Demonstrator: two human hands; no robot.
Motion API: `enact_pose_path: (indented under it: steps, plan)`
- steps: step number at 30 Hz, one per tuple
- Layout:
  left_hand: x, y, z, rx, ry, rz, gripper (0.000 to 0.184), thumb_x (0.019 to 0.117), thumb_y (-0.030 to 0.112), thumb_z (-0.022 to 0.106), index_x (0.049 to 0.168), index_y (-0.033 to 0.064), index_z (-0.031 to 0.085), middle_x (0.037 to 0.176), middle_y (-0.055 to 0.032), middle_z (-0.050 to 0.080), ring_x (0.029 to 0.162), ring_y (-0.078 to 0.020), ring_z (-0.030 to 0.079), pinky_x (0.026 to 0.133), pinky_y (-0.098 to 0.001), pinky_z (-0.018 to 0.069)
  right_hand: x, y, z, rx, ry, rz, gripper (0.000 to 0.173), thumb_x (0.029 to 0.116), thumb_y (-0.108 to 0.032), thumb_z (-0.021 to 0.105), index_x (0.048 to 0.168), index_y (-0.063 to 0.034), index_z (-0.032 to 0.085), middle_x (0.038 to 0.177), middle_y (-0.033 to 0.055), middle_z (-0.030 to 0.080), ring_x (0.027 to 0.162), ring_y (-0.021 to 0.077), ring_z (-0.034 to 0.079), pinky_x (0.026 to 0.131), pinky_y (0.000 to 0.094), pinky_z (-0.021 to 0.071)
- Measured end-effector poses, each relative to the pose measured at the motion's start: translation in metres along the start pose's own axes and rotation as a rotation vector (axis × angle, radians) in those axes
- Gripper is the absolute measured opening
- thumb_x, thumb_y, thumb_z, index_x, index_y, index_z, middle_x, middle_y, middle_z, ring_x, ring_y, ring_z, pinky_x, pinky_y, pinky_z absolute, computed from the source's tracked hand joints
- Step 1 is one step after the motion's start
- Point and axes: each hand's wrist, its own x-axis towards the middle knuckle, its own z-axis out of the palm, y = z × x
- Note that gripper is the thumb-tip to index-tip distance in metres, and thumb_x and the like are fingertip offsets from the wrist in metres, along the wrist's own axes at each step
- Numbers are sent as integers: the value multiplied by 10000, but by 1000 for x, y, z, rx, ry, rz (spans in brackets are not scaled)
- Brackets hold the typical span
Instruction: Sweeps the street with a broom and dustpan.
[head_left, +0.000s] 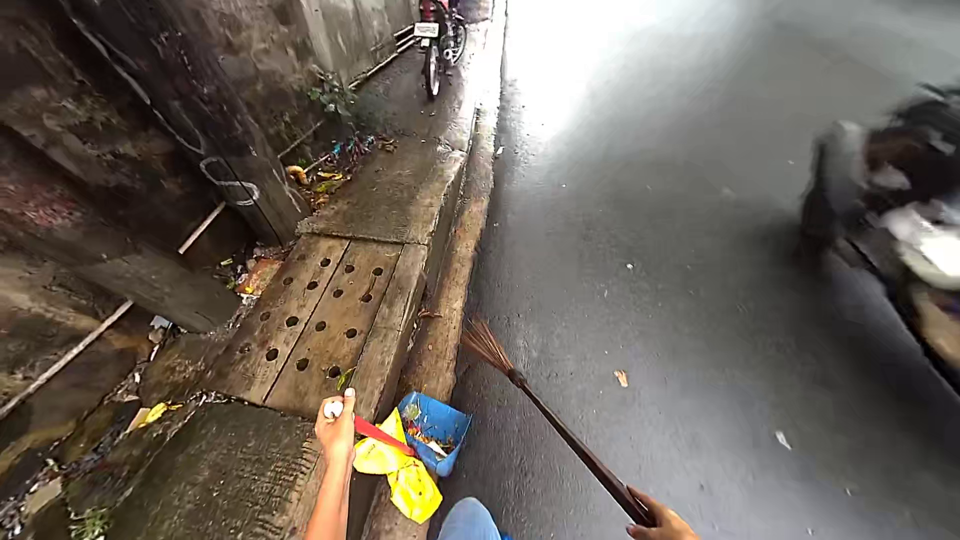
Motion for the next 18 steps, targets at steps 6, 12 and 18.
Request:
enact_pose_path:
  steps: [6, 12, 18]
  plan:
    - [41, -20, 52, -24, 136, -34, 169, 956, 129, 702, 953, -6, 600, 775, 1, 576, 651, -20, 530, 613, -200, 464, 127, -102, -89, -142, 71, -77, 636, 982, -94, 679, 1569, -105, 435, 1140, 277, 658, 747, 307, 604, 685, 506, 501]
    - [79, -18, 109, 11, 291, -76, 201, 945, 102, 705, 996, -64, 604, 801, 2, 575, 695, 9, 552, 676, -185, 505, 230, -325, -186, -686, 129, -242, 417, 987, -157, 660, 1395, -86, 614, 1178, 312, 681, 1044, 538, 657, 850, 755, 483]
    - [105, -16, 158, -26, 399, -79, 103, 937, 35, 673, 945, -1, 576, 757, 61, 589, 667, 27, 582, 650, -176, 530, 336, -522, -150, -915, 227, -191, 399, 997, -132, 609, 1379, -17, 608, 1240, 381, 635, 1145, 603, 604, 861, 794, 444]
